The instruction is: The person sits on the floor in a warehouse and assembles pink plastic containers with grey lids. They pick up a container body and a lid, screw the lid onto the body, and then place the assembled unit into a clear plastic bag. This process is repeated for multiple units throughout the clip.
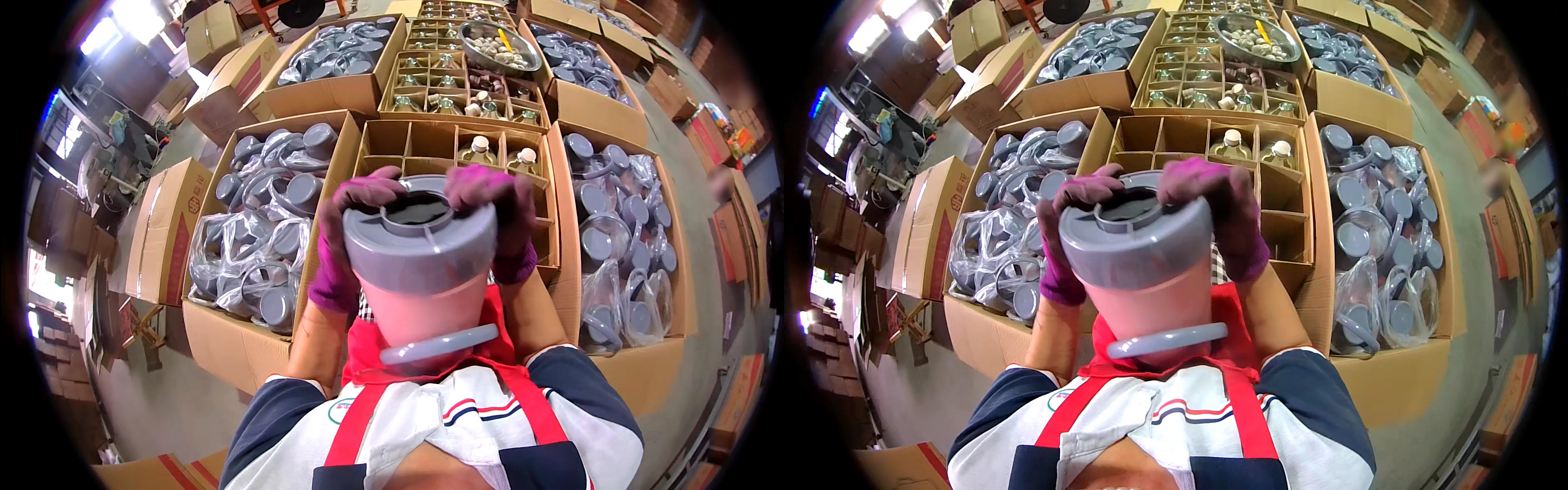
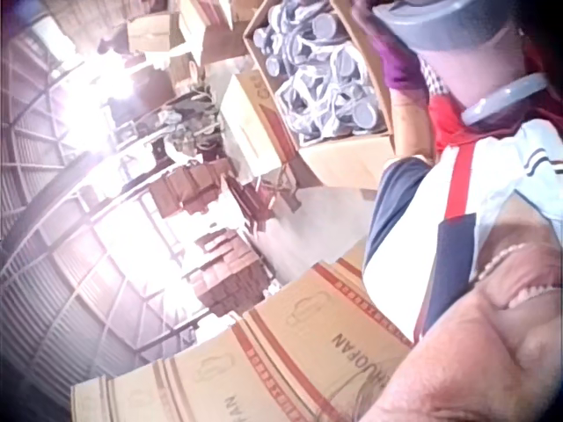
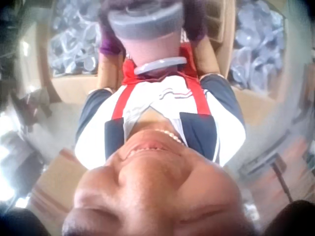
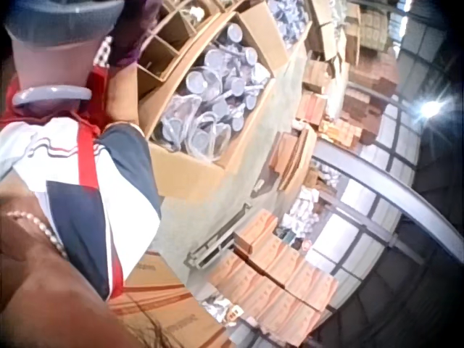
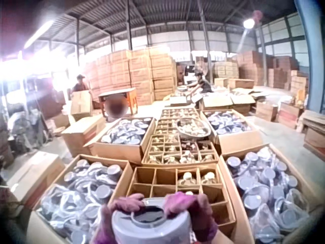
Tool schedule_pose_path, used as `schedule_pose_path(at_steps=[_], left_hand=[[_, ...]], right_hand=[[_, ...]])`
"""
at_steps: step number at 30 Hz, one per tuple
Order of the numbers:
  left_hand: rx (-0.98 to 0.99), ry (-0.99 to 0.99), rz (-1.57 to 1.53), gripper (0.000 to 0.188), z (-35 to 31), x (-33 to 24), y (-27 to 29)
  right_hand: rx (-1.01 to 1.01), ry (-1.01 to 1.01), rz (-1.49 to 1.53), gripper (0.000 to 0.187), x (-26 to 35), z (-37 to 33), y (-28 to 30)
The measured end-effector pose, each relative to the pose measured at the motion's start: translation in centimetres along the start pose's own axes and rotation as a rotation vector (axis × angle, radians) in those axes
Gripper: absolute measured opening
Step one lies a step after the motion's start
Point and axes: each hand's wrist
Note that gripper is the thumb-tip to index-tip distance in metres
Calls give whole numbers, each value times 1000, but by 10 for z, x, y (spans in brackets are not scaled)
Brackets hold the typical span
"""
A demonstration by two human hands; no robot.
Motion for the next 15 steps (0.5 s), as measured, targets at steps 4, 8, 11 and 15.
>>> schedule_pose_path(at_steps=[4, 8, 11, 15], left_hand=[[-18, 144, -374, 65, 15, 9, 13], [15, 176, -519, 56, 16, 29, 23], [3, 43, 458, 36, 20, 0, 21], [253, -227, 928, 49, 28, -62, -56]], right_hand=[[-341, -232, 139, 66, -41, 0, -26], [-199, -91, 114, 66, -69, -13, 5], [-300, -83, 111, 72, -70, -25, 28], [-421, -349, 68, 79, -37, -10, 31]])
Point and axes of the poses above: each hand's wrist, its own z-axis towards the middle knuckle, its own y-axis out of the back of the hand, x = y × z, and after that the axes turned 4 degrees about z, right-handed
